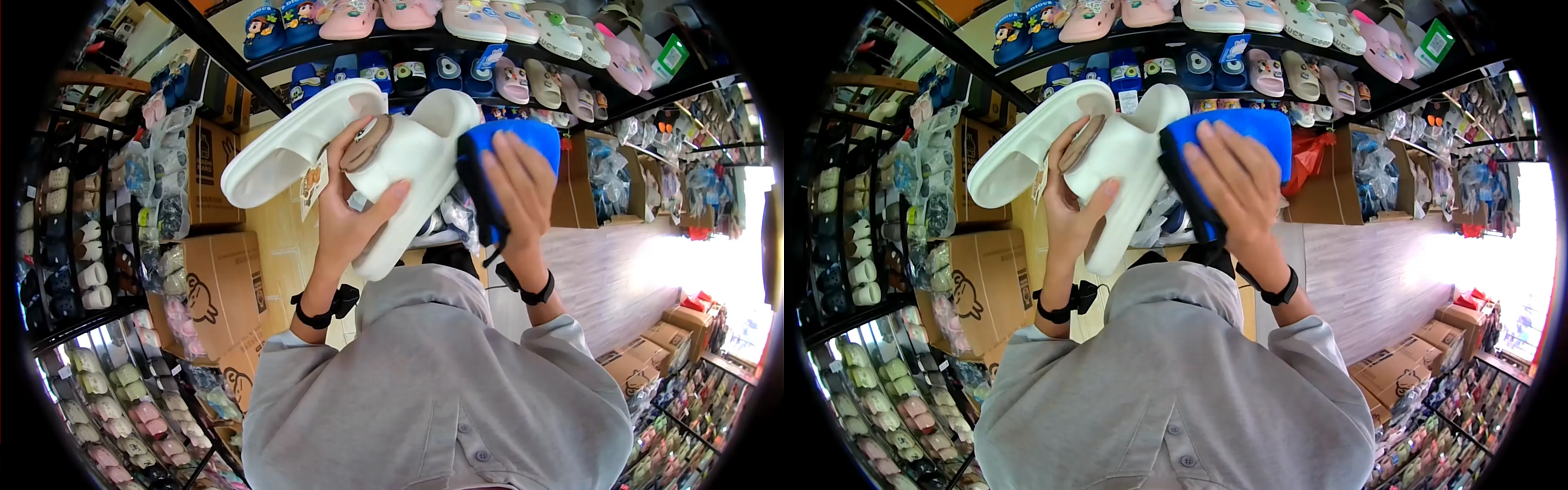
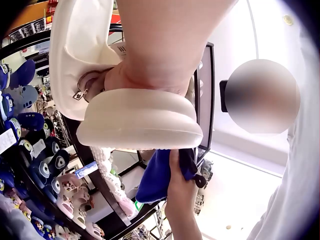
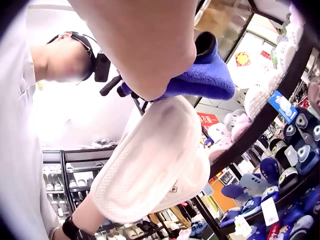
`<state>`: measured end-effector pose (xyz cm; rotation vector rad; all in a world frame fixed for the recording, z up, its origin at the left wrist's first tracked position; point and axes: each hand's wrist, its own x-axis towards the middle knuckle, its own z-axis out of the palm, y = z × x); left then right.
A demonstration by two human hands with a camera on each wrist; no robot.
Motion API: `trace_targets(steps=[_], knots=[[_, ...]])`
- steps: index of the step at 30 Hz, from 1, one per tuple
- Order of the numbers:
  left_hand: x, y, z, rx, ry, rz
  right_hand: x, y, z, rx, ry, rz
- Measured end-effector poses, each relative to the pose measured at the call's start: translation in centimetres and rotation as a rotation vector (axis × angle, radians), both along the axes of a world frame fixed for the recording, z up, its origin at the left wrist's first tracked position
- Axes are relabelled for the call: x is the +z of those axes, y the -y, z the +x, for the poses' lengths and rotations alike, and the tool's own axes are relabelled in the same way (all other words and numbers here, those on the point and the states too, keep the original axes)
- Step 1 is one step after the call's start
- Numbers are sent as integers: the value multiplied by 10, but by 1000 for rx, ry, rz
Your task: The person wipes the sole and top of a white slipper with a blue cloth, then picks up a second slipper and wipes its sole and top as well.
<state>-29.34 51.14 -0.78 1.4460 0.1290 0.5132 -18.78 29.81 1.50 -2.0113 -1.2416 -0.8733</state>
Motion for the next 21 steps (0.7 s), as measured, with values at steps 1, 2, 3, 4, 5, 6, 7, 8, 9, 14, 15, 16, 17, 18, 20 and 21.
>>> trace_targets(steps=[1,2,3,4,5,6,7,8,9,14,15,16,17,18,20,21], knots=[[0,1,1,-1,0,3,-6,1,-5,37,1,-60],[1,2,2,37,3,27,-9,-1,-14,55,22,-107],[1,2,4,75,8,51,-15,-2,-20,112,48,-137],[1,2,5,76,9,52,-23,-4,-27,170,74,-167],[1,2,4,108,27,8,-31,-6,-37,228,81,-176],[1,2,4,139,46,-36,-35,-8,-47,284,88,-184],[0,0,5,174,89,-24,-34,-9,-54,366,96,-227],[1,0,5,175,89,-22,-37,-11,-63,427,127,-250],[4,-1,3,202,81,-61,-38,-12,-70,468,156,-267],[-4,-8,-10,307,-8,-140,-55,-15,-90,614,221,-241],[-2,-5,-13,330,-3,-195,-60,-14,-91,637,253,-268],[-2,-8,-16,335,4,-194,-63,-13,-90,641,259,-267],[-4,-13,-19,338,-51,-249,-65,-12,-88,663,291,-306],[-4,-16,-21,341,-109,-305,-68,-12,-86,683,320,-346],[0,-16,-26,305,-107,-336,-71,-13,-80,678,267,-365],[4,-16,-31,272,-110,-368,-72,-13,-77,676,209,-384]])
